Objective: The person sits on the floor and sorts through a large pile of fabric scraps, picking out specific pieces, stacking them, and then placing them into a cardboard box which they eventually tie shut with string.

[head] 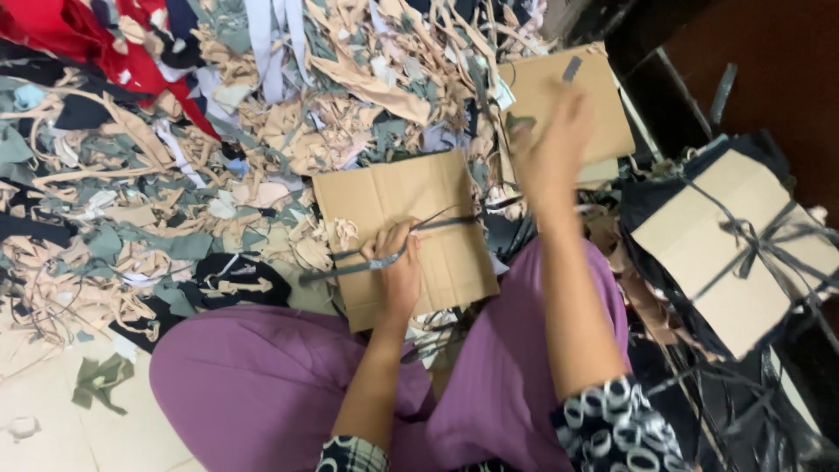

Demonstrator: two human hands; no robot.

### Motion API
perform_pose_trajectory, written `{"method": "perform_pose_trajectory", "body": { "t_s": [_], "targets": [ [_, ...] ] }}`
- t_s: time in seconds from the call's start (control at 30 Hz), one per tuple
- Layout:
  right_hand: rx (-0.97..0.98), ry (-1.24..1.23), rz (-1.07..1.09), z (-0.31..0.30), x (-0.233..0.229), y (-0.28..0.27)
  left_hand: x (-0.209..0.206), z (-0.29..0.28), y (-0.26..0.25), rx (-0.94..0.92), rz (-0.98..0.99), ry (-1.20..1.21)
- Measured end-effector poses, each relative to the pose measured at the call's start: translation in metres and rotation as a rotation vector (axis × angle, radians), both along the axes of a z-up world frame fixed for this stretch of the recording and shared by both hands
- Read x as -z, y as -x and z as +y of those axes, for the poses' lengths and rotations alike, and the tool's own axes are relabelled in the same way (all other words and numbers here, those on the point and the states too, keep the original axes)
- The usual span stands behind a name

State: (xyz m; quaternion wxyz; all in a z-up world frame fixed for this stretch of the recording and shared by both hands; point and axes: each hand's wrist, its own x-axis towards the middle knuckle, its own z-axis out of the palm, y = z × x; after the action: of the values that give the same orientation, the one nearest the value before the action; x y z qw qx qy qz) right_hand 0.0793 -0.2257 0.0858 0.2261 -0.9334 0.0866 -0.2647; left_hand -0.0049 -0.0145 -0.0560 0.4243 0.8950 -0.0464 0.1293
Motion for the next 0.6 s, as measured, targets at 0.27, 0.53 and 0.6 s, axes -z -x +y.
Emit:
{"method": "perform_pose_trajectory", "body": {
  "t_s": [0.27, 0.53, 0.6],
  "targets": [
    [-0.626, 0.198, 0.904, 0.201, 0.065, 0.003, 0.02, 0.01, -0.013, -0.051, -0.001, -0.08],
    [-0.937, 0.283, 1.128, 0.227, 0.076, -0.008, 0.01, 0.017, 0.0, -0.066, 0.171, -0.066],
    [-0.941, 0.259, 0.993, 0.243, 0.091, -0.005, 0.006, 0.024, -0.001, -0.05, 0.194, -0.069]
  ]
}}
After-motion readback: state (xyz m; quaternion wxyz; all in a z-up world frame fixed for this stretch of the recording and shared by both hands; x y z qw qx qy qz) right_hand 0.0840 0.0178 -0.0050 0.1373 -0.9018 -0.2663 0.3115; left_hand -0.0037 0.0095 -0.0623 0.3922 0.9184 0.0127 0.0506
